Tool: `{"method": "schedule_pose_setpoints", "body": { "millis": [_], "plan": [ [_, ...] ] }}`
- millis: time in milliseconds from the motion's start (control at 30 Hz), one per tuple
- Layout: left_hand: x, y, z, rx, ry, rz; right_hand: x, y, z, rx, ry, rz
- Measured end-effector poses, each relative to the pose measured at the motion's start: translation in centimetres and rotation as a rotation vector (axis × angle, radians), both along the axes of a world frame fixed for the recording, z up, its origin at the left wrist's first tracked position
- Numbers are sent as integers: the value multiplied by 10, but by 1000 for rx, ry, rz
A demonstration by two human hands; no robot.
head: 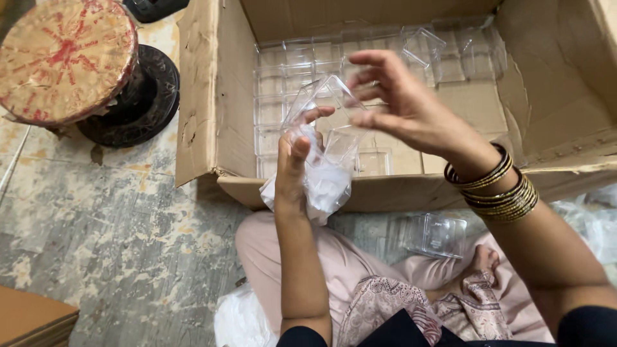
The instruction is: The person sits on the floor and wraps clear plastic boxes in thin plastic bags one at a time, then stacks the wrapped boxes into a large cardboard box. They occasionally reach into the box to arrange the stacked containers.
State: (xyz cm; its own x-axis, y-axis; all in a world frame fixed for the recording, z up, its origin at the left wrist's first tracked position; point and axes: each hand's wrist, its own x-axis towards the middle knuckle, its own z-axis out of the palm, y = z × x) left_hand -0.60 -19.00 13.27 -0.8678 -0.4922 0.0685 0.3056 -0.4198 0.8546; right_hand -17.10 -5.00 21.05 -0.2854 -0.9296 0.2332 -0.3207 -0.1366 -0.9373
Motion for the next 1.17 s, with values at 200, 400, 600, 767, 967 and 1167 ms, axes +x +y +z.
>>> {"method": "schedule_pose_setpoints", "body": {
  "millis": [200, 400, 600, 767, 967, 1167],
  "plan": [
    [-2, -2, 3, -66, 38, 8, -7, 26, -15, -178, -442, -146],
    [-1, -3, 0, -133, -47, -39, 22, 14, -28, 59, -108, -153],
    [-4, -3, -9, -235, 22, -20, 29, 16, -13, 93, 244, -149],
    [-12, -10, -24, -306, -27, 40, 35, 20, -8, 57, 202, -206],
    [-15, -13, -34, -313, -61, 30, 44, 21, -8, 139, 338, -213],
    [-13, -13, -39, -296, -52, 27, 43, 24, -11, 153, 293, -213]
  ]
}}
